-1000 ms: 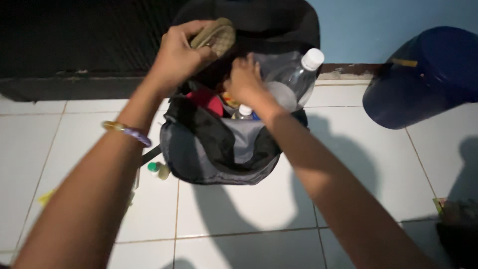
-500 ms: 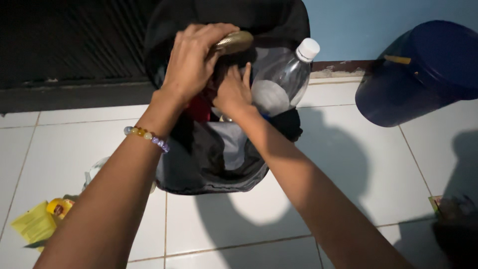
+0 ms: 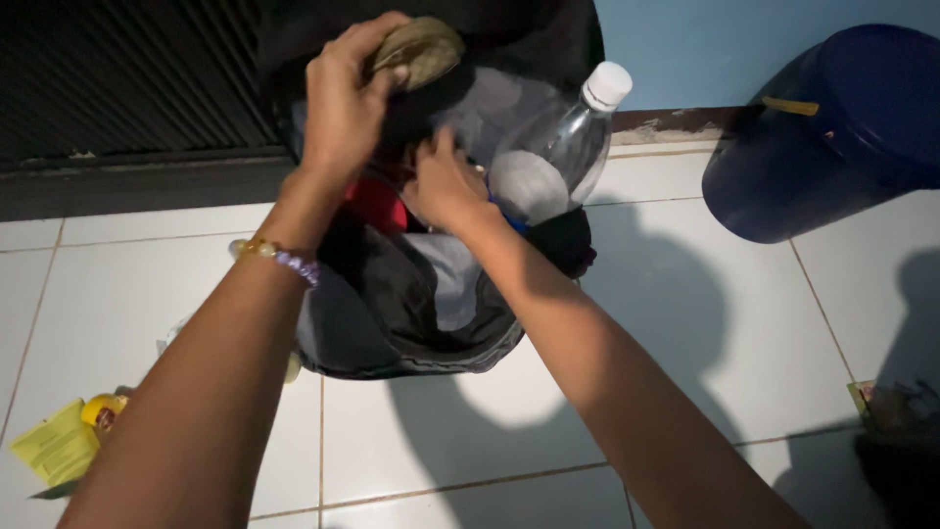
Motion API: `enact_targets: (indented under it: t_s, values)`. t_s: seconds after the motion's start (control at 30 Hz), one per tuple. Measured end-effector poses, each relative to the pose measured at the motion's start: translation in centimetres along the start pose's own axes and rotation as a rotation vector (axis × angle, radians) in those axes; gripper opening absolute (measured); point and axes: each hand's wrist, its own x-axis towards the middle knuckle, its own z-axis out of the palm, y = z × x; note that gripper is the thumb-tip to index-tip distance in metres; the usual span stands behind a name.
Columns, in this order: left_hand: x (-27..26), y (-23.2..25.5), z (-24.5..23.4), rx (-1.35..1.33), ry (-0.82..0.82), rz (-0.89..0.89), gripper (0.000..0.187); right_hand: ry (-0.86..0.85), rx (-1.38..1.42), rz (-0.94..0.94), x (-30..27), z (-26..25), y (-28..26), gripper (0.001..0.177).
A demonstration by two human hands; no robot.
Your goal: The person kneels on the floor and packs a black backpack with items including a water bottle, snack packets, bottles and tubes of toiletries, and tissues, placing items one at a time into the compartments and zipping them. They then reopen the backpack and take some items back out onto the floor.
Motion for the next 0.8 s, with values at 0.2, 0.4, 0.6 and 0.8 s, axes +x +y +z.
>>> enact_targets:
  t_s: [0.2, 0.4, 0.6, 0.8]
  values:
    - [-2.0, -1.3, 0.8, -0.170, -0.125, -0.226, 0.038, -0.229, -0.262, -0.180, -0.5, -0.8, -0.3, 0.041]
    - [-4.4, -1.5, 0.8, 0.134, -0.197, -0.290, 0.037, -0.309, -0.373, -0.017, -1.0, -1.4, -1.3, 0.052]
    - [-5.8, -4.9, 0.7, 0.798, -0.432, -0.555, 0.043, -0.231, -0.356, 0.069, 0.1, 0.6, -0.7, 0.052]
    - [-7.8, -6.9, 2.9, 0.938, -0.415, -0.607, 0.020, -0.168, -0.338, 0.066, 0.4, 1.6, -0.5, 0.045]
